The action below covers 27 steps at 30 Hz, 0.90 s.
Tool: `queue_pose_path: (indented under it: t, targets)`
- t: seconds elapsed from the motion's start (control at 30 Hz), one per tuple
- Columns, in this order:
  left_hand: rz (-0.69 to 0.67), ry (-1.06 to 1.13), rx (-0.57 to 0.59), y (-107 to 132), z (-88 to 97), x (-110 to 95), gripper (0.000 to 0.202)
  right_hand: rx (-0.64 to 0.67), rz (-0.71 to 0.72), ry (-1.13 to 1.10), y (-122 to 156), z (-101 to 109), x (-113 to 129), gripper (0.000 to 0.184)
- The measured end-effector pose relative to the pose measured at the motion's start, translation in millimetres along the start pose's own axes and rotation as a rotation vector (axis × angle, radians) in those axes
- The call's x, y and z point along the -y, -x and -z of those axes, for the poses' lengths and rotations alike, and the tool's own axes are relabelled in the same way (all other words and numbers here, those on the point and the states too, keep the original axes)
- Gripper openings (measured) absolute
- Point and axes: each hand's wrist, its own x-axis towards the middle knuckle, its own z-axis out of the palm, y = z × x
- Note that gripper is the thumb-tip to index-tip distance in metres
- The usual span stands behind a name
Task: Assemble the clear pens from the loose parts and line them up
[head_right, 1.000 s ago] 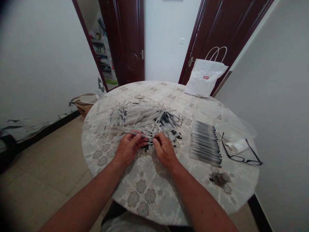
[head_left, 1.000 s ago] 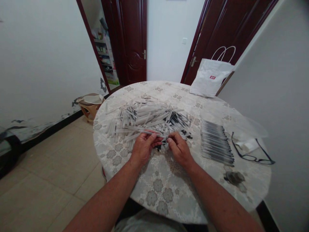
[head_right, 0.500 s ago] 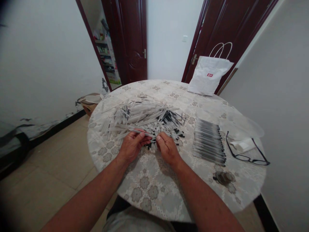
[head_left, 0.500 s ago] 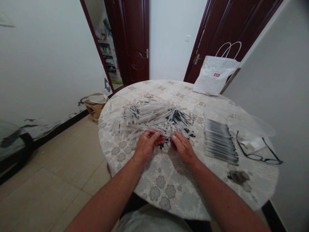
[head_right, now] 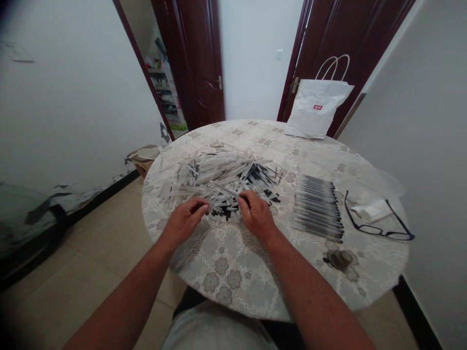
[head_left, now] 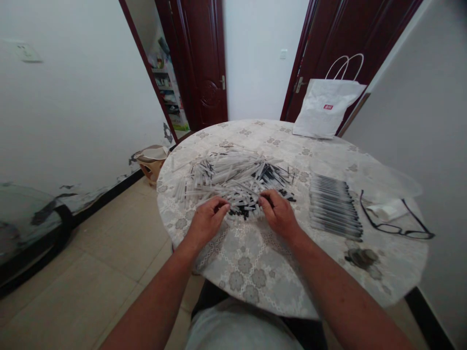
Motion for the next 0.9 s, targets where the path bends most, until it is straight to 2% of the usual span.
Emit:
queue_pose_path:
  t: [0.1,0.27,0.43,0.53,0.63,0.77,0.9]
  targets:
    - [-0.076,-0.275,0.07,16.4,-3.3,7.4,0.01,-0.058,-0.033,0.007,-0.9,0.9,-4.7,0.021]
    - [-0.098,-0.658,0.088,39.4,-34.2,13.1,0.011,-0.058,0.004,0.019,-0.8,0.7,-5.1,0.018]
    - [-0.087,-0.812,0.09,45.5,-48.6,15.4,0.015,-0.053,0.02,0.035,0.2,0.8,-4.2,0.017]
    - [-0.096,-0.753,0.056,43.5,-45.5,15.9,0.013,-0.052,0.013,0.027,0.2,1.9,-3.9,0.018]
    - [-0.1,-0.592,0.04,38.9,-38.3,14.9,0.009,-0.06,0.01,0.007,0.1,3.3,-2.2,0.017]
    - [0.018,-0.221,-0.008,28.6,-26.8,11.8,0.01,-0.062,-0.014,-0.057,1.2,4.3,-1.7,0.017]
    - [0.159,0.172,-0.069,12.6,-17.2,9.6,0.018,-0.041,-0.107,-0.235,2.9,3.7,-5.9,0.018]
